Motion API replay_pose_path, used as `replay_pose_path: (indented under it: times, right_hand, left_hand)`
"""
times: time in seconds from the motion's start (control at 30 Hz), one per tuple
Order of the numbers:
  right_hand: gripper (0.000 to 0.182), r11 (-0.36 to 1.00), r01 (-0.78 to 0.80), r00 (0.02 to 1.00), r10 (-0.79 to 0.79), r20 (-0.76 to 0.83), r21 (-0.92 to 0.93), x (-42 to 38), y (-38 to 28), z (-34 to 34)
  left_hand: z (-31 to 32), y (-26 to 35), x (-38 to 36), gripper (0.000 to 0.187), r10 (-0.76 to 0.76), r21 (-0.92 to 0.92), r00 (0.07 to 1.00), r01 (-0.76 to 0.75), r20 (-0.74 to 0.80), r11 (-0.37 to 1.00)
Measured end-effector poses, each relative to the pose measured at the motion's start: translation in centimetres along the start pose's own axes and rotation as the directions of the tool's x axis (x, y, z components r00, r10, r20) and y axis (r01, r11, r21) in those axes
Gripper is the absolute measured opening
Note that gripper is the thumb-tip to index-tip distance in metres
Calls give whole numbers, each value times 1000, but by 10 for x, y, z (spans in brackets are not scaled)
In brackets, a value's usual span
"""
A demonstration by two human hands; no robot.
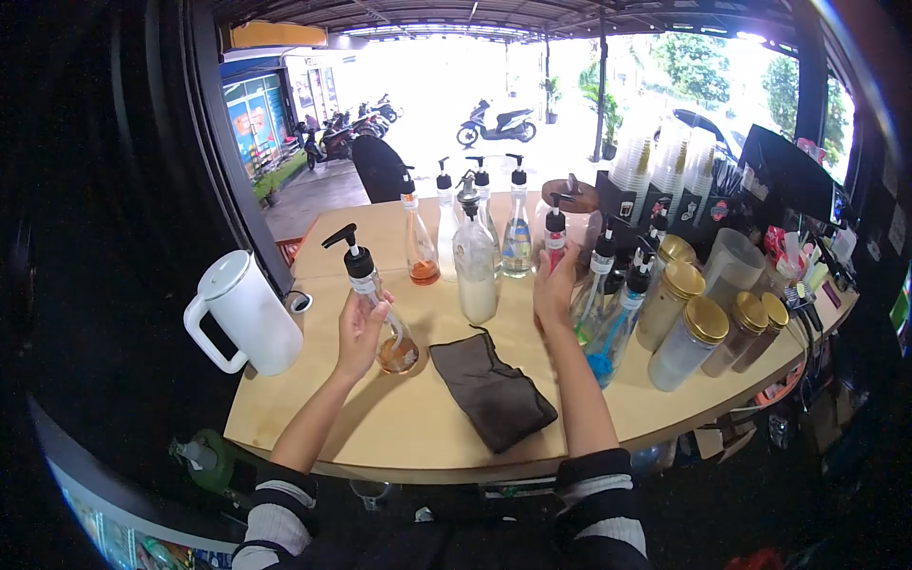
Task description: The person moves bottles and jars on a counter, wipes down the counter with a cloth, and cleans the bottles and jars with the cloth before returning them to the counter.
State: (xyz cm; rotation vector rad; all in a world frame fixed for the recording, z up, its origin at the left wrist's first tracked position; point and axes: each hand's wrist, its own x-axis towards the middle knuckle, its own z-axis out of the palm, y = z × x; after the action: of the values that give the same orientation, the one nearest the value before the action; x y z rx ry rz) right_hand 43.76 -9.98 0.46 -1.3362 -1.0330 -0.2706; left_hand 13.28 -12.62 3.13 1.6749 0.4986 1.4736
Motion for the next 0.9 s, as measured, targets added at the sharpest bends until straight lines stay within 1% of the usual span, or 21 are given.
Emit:
replay_pose_path:
  times: [0.07, 0.1, 0.17, 0.2, 0.23, 0.27, 0.3, 0.33, 0.4, 0.43, 0.47, 0.53, 0.57, 0.6, 0.67, 0.7, 0.73, 0.77, 0.8, 0.87, 0.9]
  right_hand:
    - [40, 984, -67, 998, 64, 23, 166, -6, -16, -3]
    - [40, 983, -64, 998, 61, 26, 171, -7, -23, -5]
    - [40, 988, -5, 1000, 3, 13, 155, -10, -38, -8]
    - [40, 987, -6, 1000, 2, 21, 161, -9, -48, -11]
    - [39, 978, 46, 997, -57, 47, 206, -7, -58, -14]
    - [38, 963, 94, 991, -115, 70, 251, -7, -68, -18]
    - [39, 951, 72, 988, -110, 113, 301, -7, -77, -21]
    - [39, 950, 68, 987, -110, 120, 306, -9, -88, -23]
    - [39, 913, 111, 981, -165, 106, 392, -13, -108, -27]
    - [40, 914, 75, 978, -145, 150, 398, -15, -114, -28]
    - [40, 913, 73, 977, -146, 156, 402, -15, -123, -27]
    - [42, 864, 0, 955, -149, 256, 503, -20, -140, -18]
    - [39, 837, -42, 951, -135, 279, 545, -22, -146, -7]
    - [39, 837, -46, 950, -132, 284, 545, -23, -150, 7]
    - [35, 765, -147, 899, -161, 408, 627, -25, -153, 39]
    - [35, 762, -148, 896, -166, 411, 630, -26, -152, 58]
    - [34, 760, -199, 852, -178, 493, 618, -27, -149, 80]
    - [33, 759, -246, 801, -191, 567, 603, -28, -146, 102]
    - [33, 754, -240, 801, -202, 564, 611, -28, -144, 124]
    - [33, 698, -337, 740, -218, 636, 631, -31, -138, 163]
    - [33, 723, -327, 719, -227, 657, 609, -31, -135, 177]
  left_hand:
    - [-6, 2, 2, 26, 13, 23, 1000, -12, -16, 1000]
    - [-9, 4, 2, 26, 8, 27, 999, -7, -42, 1000]
    - [-16, 6, 3, 25, 3, 35, 997, 0, -76, 999]
    - [-20, 6, 5, 23, 37, 46, 994, -32, -100, 998]
    - [-25, 7, 7, 22, 69, 59, 990, -62, -125, 996]
    - [-30, 7, 8, 22, 67, 65, 989, -58, -133, 996]
    - [-36, 7, 10, 20, 75, 62, 984, -66, -161, 996]
    - [-43, 6, 12, 19, 85, 58, 979, -75, -187, 995]
    - [-55, 5, 16, 17, 86, 76, 972, -71, -220, 995]
    - [-62, 4, 18, 16, 89, 88, 965, -70, -245, 994]
    - [-70, 1, 21, 16, 88, 91, 964, -67, -251, 994]
    - [-86, -7, 30, 19, 124, 149, 963, -90, -238, 985]
    - [-91, -13, 35, 19, 121, 151, 963, -86, -241, 985]
    - [-96, -18, 41, 21, 114, 163, 958, -73, -262, 984]
    - [-104, -29, 52, 23, 106, 176, 952, -56, -287, 983]
    - [-109, -35, 60, 25, 77, 191, 952, -20, -296, 981]
    - [-116, -42, 67, 27, 52, 207, 951, 12, -304, 978]
    - [-124, -51, 73, 27, 45, 220, 960, 18, -278, 975]
    - [-130, -58, 80, 27, 55, 226, 958, 10, -281, 974]
    - [-137, -69, 92, 26, 2, 278, 961, 78, -276, 957]
    - [-139, -73, 97, 25, -21, 273, 954, 107, -298, 956]
